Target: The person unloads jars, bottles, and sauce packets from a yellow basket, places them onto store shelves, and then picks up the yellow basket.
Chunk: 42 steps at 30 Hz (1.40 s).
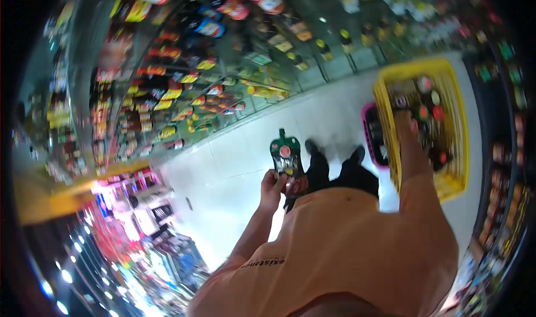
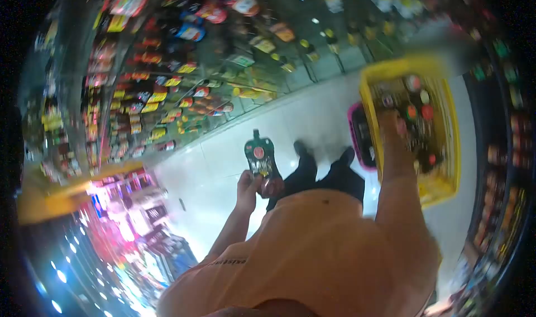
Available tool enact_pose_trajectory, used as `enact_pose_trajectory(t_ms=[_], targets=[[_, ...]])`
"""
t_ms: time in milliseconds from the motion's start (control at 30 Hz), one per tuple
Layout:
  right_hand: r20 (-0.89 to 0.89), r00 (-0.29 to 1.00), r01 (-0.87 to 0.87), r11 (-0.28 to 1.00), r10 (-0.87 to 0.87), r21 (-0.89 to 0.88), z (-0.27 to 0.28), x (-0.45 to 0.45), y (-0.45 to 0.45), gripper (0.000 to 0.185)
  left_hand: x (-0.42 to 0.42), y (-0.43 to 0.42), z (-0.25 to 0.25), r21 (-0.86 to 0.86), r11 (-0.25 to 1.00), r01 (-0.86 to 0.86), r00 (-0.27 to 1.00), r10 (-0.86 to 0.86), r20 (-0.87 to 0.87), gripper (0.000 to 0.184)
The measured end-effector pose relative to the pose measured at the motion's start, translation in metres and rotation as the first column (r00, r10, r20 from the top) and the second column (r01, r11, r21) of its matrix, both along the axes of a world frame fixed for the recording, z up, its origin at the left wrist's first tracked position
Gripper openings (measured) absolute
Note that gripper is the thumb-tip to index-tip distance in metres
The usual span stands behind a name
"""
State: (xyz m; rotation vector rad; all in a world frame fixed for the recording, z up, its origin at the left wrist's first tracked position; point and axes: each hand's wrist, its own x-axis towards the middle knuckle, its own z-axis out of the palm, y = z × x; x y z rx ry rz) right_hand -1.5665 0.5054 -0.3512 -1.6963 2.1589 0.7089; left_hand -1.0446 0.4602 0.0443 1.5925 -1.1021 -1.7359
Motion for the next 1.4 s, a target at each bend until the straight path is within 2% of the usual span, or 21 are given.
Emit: enact_pose_trajectory(t_ms=[67, 100, 133, 167, 233, 267, 300, 333, 433, 500, 600, 700, 767, 833, 900, 967, 1033, 1100, 1167, 1233, 1400], targets=[[-0.094, 0.994, 0.057, 0.998, -0.060, -0.031, -0.004, -0.005, -0.017, 0.032, 0.014, 0.000, -0.005, 0.027, 0.999, 0.021, 1.000, -0.022, 0.013, 0.008], [-0.095, 0.991, -0.109, 0.977, 0.092, -0.183, -0.133, -0.048, 0.016, 0.031, 0.024, 0.004, -0.013, 0.035, 0.999, 0.010, 1.000, -0.010, -0.009, 0.012], [-0.167, 0.970, -0.178, 0.984, 0.174, -0.010, -0.081, -0.038, 0.012, 0.028, 0.023, 0.005, -0.009, 0.024, 0.999, -0.045, 0.999, 0.045, -0.011, 0.012], [0.028, 0.999, 0.033, 0.973, -0.028, -0.228, -0.087, -0.038, 0.038, 0.024, 0.020, 0.001, 0.001, 0.047, 0.998, -0.039, 0.998, 0.041, -0.041, 0.020], [0.135, 0.991, -0.002, 0.999, 0.008, -0.050, 0.018, -0.025, 0.018, 0.029, 0.034, -0.003, 0.005, 0.091, 0.995, -0.042, 0.993, 0.052, -0.110, 0.037], [0.419, 0.734, 0.560, 0.825, -0.535, 0.074, 0.090, -0.006, 0.003, 0.030, 0.044, -0.004, 0.006, 0.124, 0.988, -0.088, 0.985, 0.105, -0.138, 0.035], [0.254, 0.952, 0.190, 0.980, -0.171, -0.053, 0.064, -0.029, 0.024, 0.029, 0.055, -0.005, 0.007, 0.157, 0.979, -0.131, 0.973, 0.158, -0.169, 0.033], [0.318, 0.809, 0.507, 0.860, -0.494, 0.046, 0.089, -0.030, 0.023, 0.030, 0.068, -0.005, 0.007, 0.145, 0.974, -0.176, 0.964, 0.200, -0.173, 0.033], [0.039, 0.979, 0.205, 0.947, -0.202, -0.247, 0.135, -0.047, 0.067, 0.049, 0.109, -0.009, -0.004, 0.104, 0.967, -0.234, 0.950, 0.250, -0.186, 0.031], [0.219, 0.794, 0.600, 0.674, -0.566, -0.431, 0.284, 0.036, 0.039, 0.056, 0.138, -0.015, -0.009, 0.172, 0.908, -0.382, 0.908, 0.404, -0.111, 0.029], [0.167, 0.829, 0.517, 0.617, -0.534, -0.593, 0.361, 0.062, 0.027, 0.051, 0.181, -0.028, -0.014, 0.240, 0.805, -0.543, 0.796, 0.584, -0.158, 0.032], [0.425, 0.838, 0.541, 0.425, -0.341, -0.726, 0.424, 0.092, 0.018, 0.054, 0.223, -0.041, -0.009, 0.318, 0.748, -0.582, 0.732, 0.652, -0.195, 0.033], [0.785, 0.619, 0.778, 0.125, 0.014, -0.616, 0.465, 0.131, -0.007, 0.047, 0.248, -0.050, 0.001, 0.318, 0.747, -0.584, 0.680, 0.664, -0.311, 0.031], [0.835, 0.518, 0.852, -0.024, 0.187, -0.524, 0.438, 0.120, -0.024, 0.035, 0.283, -0.058, -0.010, 0.286, 0.753, -0.592, 0.674, 0.657, -0.337, 0.028], [0.699, -0.055, 0.972, 0.199, 0.713, -0.127, 0.509, 0.250, -0.084, 0.030, 0.312, -0.066, 0.000, 0.177, 0.779, -0.602, 0.655, 0.608, -0.449, 0.027], [0.790, 0.254, 0.879, 0.208, 0.557, -0.430, 0.525, 0.326, -0.122, 0.030, 0.341, -0.066, 0.019, 0.149, 0.774, -0.616, 0.589, 0.578, -0.565, 0.035], [0.768, -0.489, 0.829, 0.494, 0.412, 0.263, 0.539, 0.382, -0.146, 0.027, 0.362, -0.065, 0.049, 0.110, 0.741, -0.662, 0.533, 0.569, -0.626, 0.033], [0.825, -0.516, 0.687, 0.686, 0.230, 0.239, 0.532, 0.463, -0.165, 0.026, 0.383, -0.062, 0.065, 0.093, 0.735, -0.671, 0.506, 0.547, -0.667, 0.034], [0.971, -0.070, 0.688, 0.716, 0.227, -0.118, 0.500, 0.536, -0.181, 0.027, 0.402, -0.061, 0.079, 0.071, 0.730, -0.679, 0.489, 0.523, -0.698, 0.035], [0.994, -0.063, 0.372, 0.926, 0.085, -0.055, 0.513, 0.616, -0.181, 0.015, 0.416, -0.062, 0.092, 0.011, 0.725, -0.688, 0.517, 0.501, -0.694, 0.036], [0.981, -0.190, 0.033, 0.998, -0.047, 0.054, 0.514, 0.733, -0.194, 0.034, 0.437, -0.081, 0.099, -0.046, 0.732, -0.680, 0.546, 0.463, -0.699, 0.038]])
